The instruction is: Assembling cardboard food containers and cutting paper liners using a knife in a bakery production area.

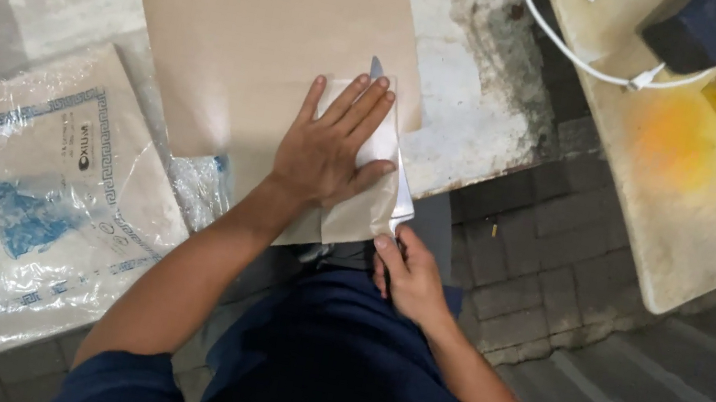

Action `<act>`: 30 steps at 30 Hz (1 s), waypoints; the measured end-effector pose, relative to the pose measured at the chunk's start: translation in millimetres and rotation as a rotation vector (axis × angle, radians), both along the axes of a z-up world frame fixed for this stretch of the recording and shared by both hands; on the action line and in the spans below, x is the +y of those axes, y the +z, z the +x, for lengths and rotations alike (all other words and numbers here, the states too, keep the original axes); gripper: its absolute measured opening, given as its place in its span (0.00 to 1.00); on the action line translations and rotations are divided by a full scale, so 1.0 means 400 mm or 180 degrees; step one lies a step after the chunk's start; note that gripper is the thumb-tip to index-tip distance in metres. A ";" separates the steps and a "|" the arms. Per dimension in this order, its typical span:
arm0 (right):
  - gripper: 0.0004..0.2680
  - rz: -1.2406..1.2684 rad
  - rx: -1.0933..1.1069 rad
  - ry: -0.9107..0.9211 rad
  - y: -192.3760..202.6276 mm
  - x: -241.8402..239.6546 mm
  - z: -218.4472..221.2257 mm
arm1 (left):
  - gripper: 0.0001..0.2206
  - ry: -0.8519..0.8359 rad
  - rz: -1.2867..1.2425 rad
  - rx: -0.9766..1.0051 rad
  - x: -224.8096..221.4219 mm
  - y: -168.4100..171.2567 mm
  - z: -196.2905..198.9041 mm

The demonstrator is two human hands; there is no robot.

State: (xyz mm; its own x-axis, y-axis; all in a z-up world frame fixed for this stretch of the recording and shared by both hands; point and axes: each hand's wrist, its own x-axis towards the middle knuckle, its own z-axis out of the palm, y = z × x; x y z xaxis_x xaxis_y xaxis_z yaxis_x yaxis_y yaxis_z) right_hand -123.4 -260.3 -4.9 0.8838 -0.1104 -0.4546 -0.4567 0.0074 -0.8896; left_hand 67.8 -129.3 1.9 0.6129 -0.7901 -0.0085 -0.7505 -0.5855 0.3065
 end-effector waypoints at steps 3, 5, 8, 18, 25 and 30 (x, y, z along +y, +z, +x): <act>0.08 0.0281 0.0064 -0.0251 -0.012 -0.011 -0.018 | 0.38 0.0010 -0.0056 -0.0033 0.006 0.001 0.002; 0.08 0.0315 0.0078 -0.0316 -0.013 -0.024 -0.001 | 0.38 0.0045 -0.0157 -0.0039 0.003 0.000 0.012; 0.11 -0.0015 0.0110 -0.0143 -0.013 -0.018 0.002 | 0.37 0.0061 -0.0196 -0.0136 0.005 -0.012 -0.006; 0.07 -0.0331 0.0036 -0.0530 0.016 -0.141 -0.032 | 0.40 0.0237 -0.0058 0.0163 0.003 0.040 0.002; 0.17 -0.2668 -0.0521 0.0205 0.130 -0.184 0.001 | 0.44 0.0570 0.0208 0.0300 0.007 0.024 0.029; 0.18 -0.3829 -0.1122 0.0462 0.121 -0.204 0.085 | 0.34 0.0682 -0.0542 0.0143 0.022 -0.001 0.059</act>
